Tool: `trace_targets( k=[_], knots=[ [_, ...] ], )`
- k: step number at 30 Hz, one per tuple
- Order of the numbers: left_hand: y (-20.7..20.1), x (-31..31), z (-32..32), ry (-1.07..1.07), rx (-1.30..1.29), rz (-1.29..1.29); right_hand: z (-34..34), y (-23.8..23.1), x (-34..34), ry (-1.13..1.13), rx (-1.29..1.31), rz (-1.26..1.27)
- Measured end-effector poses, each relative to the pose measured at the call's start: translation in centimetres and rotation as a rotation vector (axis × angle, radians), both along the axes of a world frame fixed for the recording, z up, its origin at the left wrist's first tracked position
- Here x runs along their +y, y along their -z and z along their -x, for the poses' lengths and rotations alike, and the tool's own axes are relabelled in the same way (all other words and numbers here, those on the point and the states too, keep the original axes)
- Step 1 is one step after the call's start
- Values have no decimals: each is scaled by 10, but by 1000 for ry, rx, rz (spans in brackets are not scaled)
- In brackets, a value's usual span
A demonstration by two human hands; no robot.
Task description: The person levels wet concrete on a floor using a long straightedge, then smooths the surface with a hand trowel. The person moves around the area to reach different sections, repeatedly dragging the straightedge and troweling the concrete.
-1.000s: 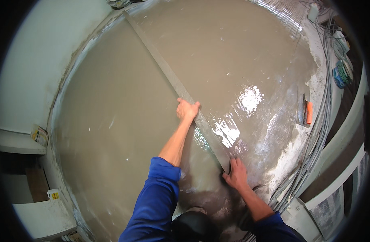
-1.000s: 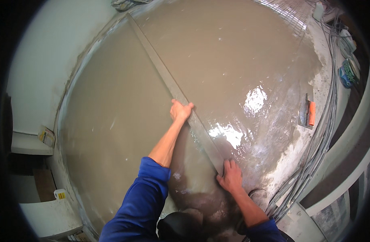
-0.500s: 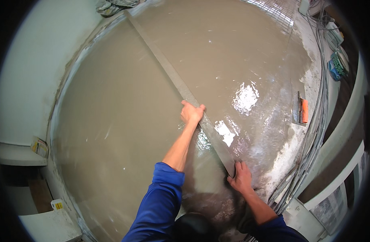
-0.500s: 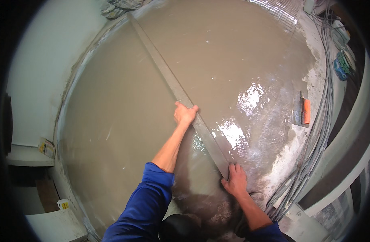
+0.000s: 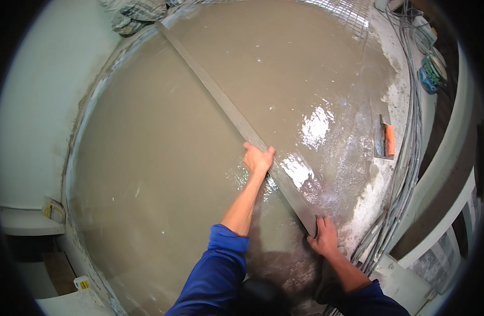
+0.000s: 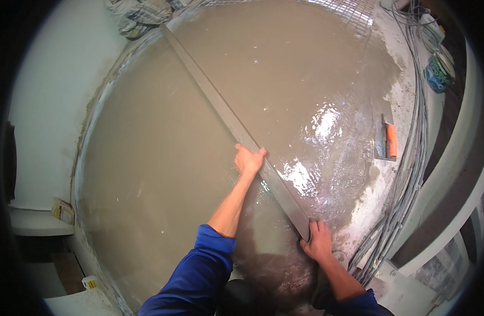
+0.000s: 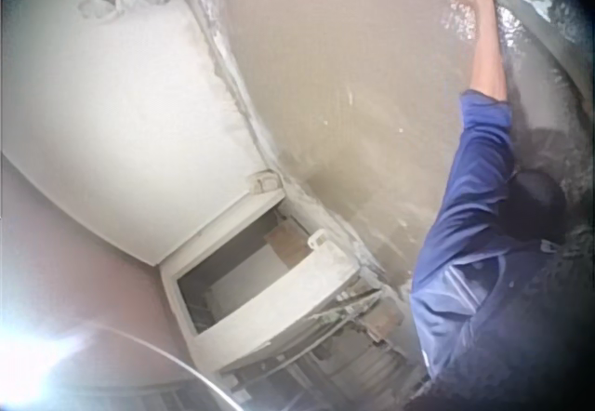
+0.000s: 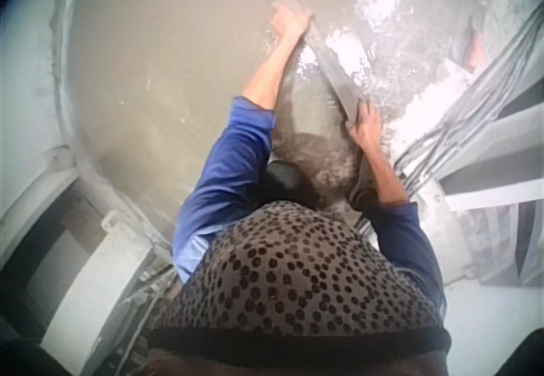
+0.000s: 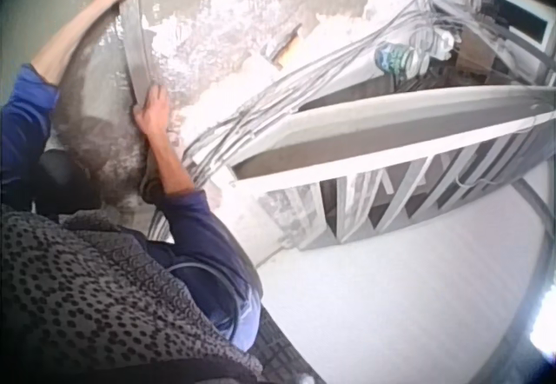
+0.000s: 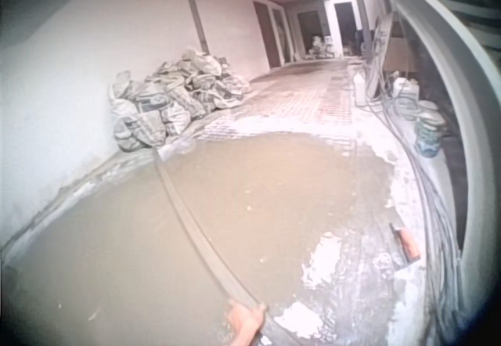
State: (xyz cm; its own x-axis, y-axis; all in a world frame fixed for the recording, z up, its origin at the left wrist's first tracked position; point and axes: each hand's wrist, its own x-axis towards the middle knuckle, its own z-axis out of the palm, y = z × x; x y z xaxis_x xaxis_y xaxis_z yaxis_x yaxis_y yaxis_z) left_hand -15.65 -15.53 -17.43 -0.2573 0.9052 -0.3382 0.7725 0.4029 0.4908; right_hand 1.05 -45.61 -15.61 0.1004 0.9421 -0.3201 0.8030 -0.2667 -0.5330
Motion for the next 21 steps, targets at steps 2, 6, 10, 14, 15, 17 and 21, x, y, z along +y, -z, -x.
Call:
trace_targets(
  k=[2,6,10,14,15,17,21],
  knots=[
    [-1,-6,-3,22,-3,-11,0,-1,-9,10,0,0],
    [-1,-4,-13,59,-51,-4,1,2,-13,45,-15,12],
    [-4,12,-26,75,-57,-81,-2,2,0,81,-36,-29],
    [-8,30,-42,96,-68,-76,-12,-2,20,126,-30,-73],
    [-8,34,-46,97,-80,-70,-15,-3,25,137,-38,-57],
    [-6,45,-53,104,-103,-64,-22,-4,35,153,-50,-61],
    [5,67,-61,116,-215,-80,-33,-3,53,177,-61,-109]
  ],
)
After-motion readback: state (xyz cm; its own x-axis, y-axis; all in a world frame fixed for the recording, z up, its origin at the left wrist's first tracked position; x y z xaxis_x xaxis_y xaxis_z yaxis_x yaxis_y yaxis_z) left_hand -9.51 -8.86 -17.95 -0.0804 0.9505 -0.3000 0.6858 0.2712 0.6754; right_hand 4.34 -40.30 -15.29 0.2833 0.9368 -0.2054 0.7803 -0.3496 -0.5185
